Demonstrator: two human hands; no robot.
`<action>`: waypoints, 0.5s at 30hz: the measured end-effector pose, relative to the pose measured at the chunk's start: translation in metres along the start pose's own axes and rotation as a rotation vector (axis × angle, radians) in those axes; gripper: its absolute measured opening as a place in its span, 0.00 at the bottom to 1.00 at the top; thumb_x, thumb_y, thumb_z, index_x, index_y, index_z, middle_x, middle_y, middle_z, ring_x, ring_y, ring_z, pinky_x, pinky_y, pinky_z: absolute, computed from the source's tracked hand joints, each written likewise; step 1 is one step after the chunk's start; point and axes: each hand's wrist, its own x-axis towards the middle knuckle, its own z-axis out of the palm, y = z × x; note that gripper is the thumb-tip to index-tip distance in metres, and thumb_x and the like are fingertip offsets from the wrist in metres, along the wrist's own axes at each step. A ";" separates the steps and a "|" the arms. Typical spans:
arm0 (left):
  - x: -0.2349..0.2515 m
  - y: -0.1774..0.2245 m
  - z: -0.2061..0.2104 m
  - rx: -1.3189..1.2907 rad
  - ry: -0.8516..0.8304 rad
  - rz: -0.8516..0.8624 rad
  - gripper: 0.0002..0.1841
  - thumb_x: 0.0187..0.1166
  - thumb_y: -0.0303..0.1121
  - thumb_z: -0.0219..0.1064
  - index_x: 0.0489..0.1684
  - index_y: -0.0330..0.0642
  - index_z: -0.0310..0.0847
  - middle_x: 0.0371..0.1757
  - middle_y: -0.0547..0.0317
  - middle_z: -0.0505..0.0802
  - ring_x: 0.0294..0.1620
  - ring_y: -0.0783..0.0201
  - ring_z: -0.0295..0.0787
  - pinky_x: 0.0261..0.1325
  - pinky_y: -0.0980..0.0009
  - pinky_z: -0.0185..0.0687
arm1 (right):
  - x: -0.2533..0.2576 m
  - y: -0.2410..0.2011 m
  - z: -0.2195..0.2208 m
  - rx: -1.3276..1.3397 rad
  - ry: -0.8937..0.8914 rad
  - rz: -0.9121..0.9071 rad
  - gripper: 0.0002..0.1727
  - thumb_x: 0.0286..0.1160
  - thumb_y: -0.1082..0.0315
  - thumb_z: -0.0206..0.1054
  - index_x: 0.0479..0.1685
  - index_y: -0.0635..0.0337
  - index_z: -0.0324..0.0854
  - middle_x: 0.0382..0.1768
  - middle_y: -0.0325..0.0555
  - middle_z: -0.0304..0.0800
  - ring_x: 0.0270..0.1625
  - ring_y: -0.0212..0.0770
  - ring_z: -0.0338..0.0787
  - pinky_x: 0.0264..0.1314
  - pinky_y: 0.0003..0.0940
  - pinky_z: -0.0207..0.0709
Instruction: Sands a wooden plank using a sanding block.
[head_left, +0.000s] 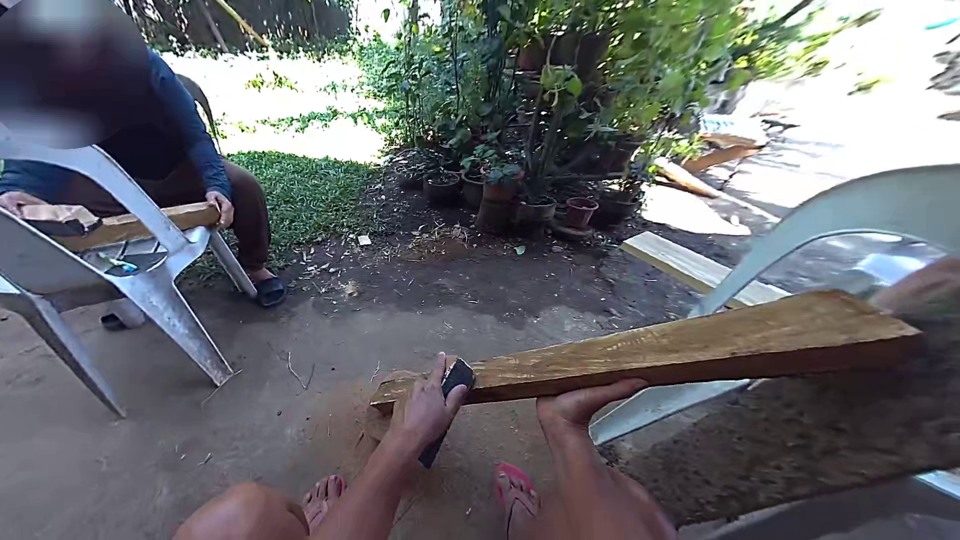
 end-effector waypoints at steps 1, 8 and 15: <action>0.009 -0.009 0.002 -0.003 0.006 -0.046 0.42 0.88 0.61 0.51 0.98 0.54 0.42 0.72 0.32 0.85 0.70 0.35 0.85 0.71 0.38 0.78 | 0.001 0.000 -0.002 0.002 -0.006 0.007 0.50 0.71 0.19 0.32 0.90 0.38 0.45 0.82 0.49 0.66 0.81 0.50 0.72 0.75 0.62 0.69; 0.056 -0.102 0.019 -0.022 0.028 -0.389 0.40 0.88 0.58 0.56 0.94 0.44 0.53 0.76 0.33 0.82 0.77 0.35 0.81 0.73 0.36 0.76 | 0.000 0.000 -0.003 -0.017 -0.034 0.001 0.50 0.71 0.19 0.32 0.90 0.38 0.47 0.83 0.49 0.66 0.82 0.51 0.70 0.75 0.64 0.69; 0.002 -0.009 -0.008 -0.036 -0.029 -0.047 0.40 0.88 0.58 0.56 0.97 0.55 0.47 0.73 0.33 0.85 0.73 0.34 0.83 0.72 0.35 0.76 | 0.003 0.002 -0.003 0.017 -0.029 -0.010 0.51 0.69 0.18 0.36 0.89 0.38 0.49 0.81 0.48 0.68 0.80 0.50 0.73 0.74 0.64 0.70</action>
